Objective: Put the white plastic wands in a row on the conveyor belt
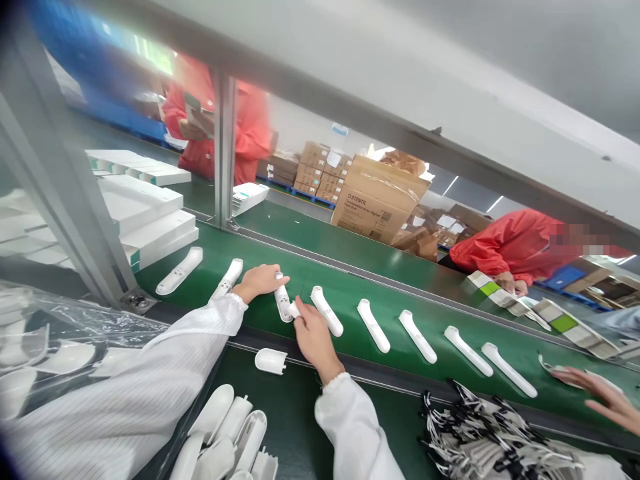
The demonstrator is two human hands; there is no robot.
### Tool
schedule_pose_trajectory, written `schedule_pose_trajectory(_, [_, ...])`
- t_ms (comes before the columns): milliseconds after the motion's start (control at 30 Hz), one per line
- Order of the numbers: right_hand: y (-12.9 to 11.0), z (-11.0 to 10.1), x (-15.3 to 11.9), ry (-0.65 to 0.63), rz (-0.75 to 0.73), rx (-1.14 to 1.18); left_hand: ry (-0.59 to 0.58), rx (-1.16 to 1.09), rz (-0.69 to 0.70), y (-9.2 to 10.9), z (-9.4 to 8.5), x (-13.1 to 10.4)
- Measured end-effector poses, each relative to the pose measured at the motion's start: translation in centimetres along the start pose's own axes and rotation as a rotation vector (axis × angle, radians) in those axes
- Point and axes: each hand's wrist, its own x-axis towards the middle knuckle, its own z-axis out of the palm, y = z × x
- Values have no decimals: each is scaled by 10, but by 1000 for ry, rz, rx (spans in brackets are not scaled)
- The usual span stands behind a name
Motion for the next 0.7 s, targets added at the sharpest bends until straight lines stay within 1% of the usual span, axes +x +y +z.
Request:
schedule_pose_trajectory(33, [2, 8, 5, 2, -76, -95, 7, 2, 5, 2, 1, -1])
schedule_pose_trajectory(67, [4, 14, 7, -5, -122, -185, 11, 4, 8, 4, 3, -1])
schedule_pose_trajectory(133, [10, 21, 6, -26, -140, -338, 14, 6, 13, 7, 6, -2])
schedule_pose_trajectory(233, [18, 20, 2, -63, -137, -481, 15, 13, 32, 13, 14, -1])
schedule_pose_trajectory(333, [21, 9, 3, -87, -108, -523, 15, 24, 73, 20, 20, -2])
schedule_pose_trajectory(400, [20, 1, 4, -75, -74, -534, 4, 25, 94, 25, 21, -6])
schedule_pose_trajectory(467, [13, -6, 2, -10, -52, -513, 3, 17, 103, 31, 16, -9])
schedule_pose_trajectory(500, [8, -9, 0, 30, -55, -477, 24, 12, 104, 32, 12, -11])
schedule_pose_trajectory(533, [1, -11, -4, 45, -75, -419, 60, 9, 96, 33, 5, -11])
schedule_pose_trajectory(567, [-6, -12, -8, 20, -110, -350, 112, 11, 75, 31, -2, -12])
schedule_pose_trajectory(600, [-14, -12, -13, -44, -155, -284, 169, 21, 45, 28, -10, -11])
schedule_pose_trajectory(633, [-21, -10, -17, -135, -202, -238, 215, 41, 4, 23, -18, -11])
schedule_pose_trajectory(667, [-28, -8, -20, -234, -245, -216, 235, 68, -46, 17, -25, -10])
schedule_pose_trajectory(700, [-33, -4, -23, -314, -274, -217, 223, 98, -102, 10, -32, -8])
